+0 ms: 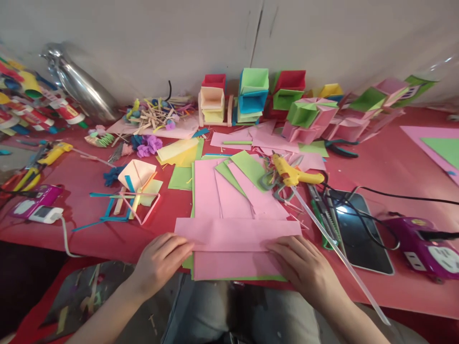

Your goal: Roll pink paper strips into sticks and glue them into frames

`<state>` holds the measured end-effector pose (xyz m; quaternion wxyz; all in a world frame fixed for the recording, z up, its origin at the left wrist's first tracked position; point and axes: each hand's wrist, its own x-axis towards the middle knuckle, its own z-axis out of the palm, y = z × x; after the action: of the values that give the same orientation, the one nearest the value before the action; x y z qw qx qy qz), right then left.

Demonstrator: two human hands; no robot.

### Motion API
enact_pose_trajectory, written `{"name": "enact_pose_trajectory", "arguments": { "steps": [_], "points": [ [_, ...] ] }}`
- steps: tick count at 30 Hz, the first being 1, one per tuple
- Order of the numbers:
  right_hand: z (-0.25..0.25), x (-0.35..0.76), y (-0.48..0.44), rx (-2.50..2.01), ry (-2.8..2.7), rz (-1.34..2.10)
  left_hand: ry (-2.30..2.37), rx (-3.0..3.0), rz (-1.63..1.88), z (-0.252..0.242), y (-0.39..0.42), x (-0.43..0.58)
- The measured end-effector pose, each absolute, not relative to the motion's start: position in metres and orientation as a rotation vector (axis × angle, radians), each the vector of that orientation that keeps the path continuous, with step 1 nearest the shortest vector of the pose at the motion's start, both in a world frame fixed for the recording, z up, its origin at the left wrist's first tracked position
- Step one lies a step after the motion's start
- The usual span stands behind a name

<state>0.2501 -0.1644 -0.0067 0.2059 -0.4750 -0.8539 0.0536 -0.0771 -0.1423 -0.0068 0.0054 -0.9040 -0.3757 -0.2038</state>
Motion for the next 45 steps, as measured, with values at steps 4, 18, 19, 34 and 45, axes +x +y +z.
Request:
{"name": "enact_pose_trajectory", "arguments": {
  "steps": [4, 18, 19, 34, 45],
  "points": [
    [-0.001, 0.247, -0.162, -1.366, -2.371, 0.128, -1.177, -2.856, -0.562, -0.008, -0.140, -0.078],
    [-0.001, 0.249, -0.153, -1.758, -2.201, 0.028, -1.473, -2.848, -0.283, 0.006, -0.129, -0.065],
    [0.000, 0.247, -0.153, -1.780, -2.200, -0.013, -1.487, -2.838, -0.269, 0.007, -0.129, -0.064],
    [-0.007, 0.212, -0.177, -1.364, -2.531, -0.143, -1.160, -2.992, -0.156, -0.003, -0.160, -0.029],
    [-0.009, 0.268, -0.189, -1.517, -2.361, -0.169, -1.206, -2.997, -0.352, -0.016, -0.161, -0.059]
  ]
}}
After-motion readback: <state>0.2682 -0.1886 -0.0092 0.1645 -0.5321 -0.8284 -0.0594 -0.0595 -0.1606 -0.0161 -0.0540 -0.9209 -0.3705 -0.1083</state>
